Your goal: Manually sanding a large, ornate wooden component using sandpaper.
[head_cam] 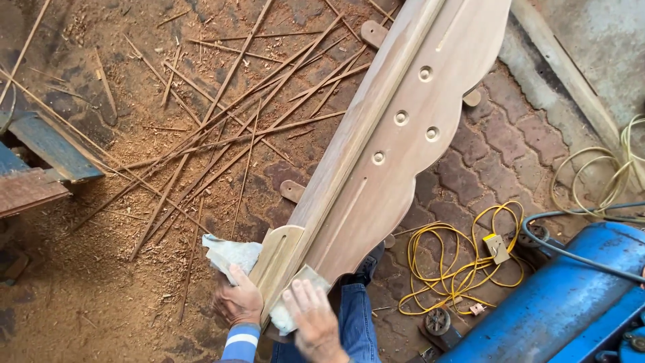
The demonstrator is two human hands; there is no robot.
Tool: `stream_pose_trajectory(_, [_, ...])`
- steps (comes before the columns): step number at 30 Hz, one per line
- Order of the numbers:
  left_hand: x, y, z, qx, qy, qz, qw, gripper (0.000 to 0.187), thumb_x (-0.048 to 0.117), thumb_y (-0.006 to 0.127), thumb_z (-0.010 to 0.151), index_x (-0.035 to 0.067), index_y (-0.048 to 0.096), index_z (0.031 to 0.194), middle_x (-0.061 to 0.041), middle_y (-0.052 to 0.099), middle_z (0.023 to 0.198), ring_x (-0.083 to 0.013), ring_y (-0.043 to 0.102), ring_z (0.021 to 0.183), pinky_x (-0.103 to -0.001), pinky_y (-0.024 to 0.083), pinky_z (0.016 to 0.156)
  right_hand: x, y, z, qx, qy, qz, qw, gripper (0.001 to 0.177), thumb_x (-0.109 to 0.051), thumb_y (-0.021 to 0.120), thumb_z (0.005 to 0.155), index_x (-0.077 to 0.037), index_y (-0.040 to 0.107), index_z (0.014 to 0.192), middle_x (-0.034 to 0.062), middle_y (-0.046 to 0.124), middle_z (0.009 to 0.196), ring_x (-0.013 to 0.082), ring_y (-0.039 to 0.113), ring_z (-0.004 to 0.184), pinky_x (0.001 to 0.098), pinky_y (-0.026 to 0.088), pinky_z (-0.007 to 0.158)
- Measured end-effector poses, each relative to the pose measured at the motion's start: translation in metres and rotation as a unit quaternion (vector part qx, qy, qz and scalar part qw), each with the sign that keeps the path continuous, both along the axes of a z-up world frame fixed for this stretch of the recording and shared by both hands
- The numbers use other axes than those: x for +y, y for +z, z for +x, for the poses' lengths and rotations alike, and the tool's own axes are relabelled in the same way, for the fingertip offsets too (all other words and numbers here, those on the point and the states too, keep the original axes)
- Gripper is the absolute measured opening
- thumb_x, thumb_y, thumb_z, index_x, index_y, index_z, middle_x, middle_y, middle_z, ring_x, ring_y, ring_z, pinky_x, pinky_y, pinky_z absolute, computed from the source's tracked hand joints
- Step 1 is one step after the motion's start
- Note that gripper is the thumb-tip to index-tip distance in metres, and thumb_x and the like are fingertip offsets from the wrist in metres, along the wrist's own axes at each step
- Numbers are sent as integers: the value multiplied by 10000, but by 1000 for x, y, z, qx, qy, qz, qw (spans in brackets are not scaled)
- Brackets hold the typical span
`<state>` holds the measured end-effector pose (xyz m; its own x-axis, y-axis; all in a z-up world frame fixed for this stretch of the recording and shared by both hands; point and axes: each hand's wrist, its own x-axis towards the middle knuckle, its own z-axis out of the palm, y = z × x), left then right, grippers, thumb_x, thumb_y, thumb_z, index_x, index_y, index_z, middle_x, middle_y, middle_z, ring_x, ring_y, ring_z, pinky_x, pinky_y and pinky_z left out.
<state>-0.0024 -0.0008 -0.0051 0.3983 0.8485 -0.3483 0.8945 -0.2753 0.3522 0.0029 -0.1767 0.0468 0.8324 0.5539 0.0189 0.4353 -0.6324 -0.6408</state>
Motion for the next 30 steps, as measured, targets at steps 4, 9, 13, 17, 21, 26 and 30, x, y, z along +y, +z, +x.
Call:
stream_pose_trajectory(4, [2,8,6,-16,-11,3,1000,501,425,416,1036,18,682,1154,-281,713,1002,-497,679,884,-568,509,737,-17,1,108,-77,-32,5,997,376,-66,562,929,-46,654,1293,194,640,1373,362,582,1347,546,425,1173])
stream_pose_trajectory(9, [0,8,3,21,-11,-8,1000,516,437,410,1036,19,682,1169,-287,711,961,-511,670,880,-589,493,734,-25,26,178,-139,-83,-45,986,489,32,555,844,4,605,1329,220,596,1403,435,544,1352,599,385,1183])
stream_pose_trajectory(13, [-2,4,1,32,-6,3,999,505,444,418,1046,42,700,1164,-287,713,969,-518,667,900,-591,493,760,-43,39,121,-66,117,-20,991,512,22,547,841,-41,597,1347,189,582,1441,391,561,1368,602,381,1183])
stream_pose_trajectory(17, [2,17,12,3,-8,-11,1000,510,425,401,1031,28,661,1217,-284,708,912,-503,672,825,-579,493,705,-64,12,192,-129,143,-87,977,486,-30,591,867,-59,635,1351,160,679,1269,337,641,1167,559,435,1114])
stream_pose_trajectory(21, [-2,-11,-12,21,-18,-1,1000,476,430,410,1052,41,674,1123,-270,713,925,-494,676,831,-576,496,709,-74,-25,217,-28,-86,-216,972,502,-20,584,872,-64,662,1366,183,712,1088,351,668,1003,504,498,1069])
stream_pose_trajectory(26, [-6,12,5,31,-6,6,999,474,423,421,1041,34,666,1159,-287,711,921,-517,662,848,-595,485,725,-33,28,111,-87,78,-36,993,482,0,552,822,5,626,1298,238,603,1393,411,580,1320,556,450,1129])
stream_pose_trajectory(30, [-1,11,9,13,-24,18,999,490,422,414,1042,17,661,1165,-294,710,947,-512,666,862,-589,493,734,-45,15,126,-71,152,5,986,420,-81,609,870,-68,651,1287,172,654,1346,382,614,1283,555,448,1131])
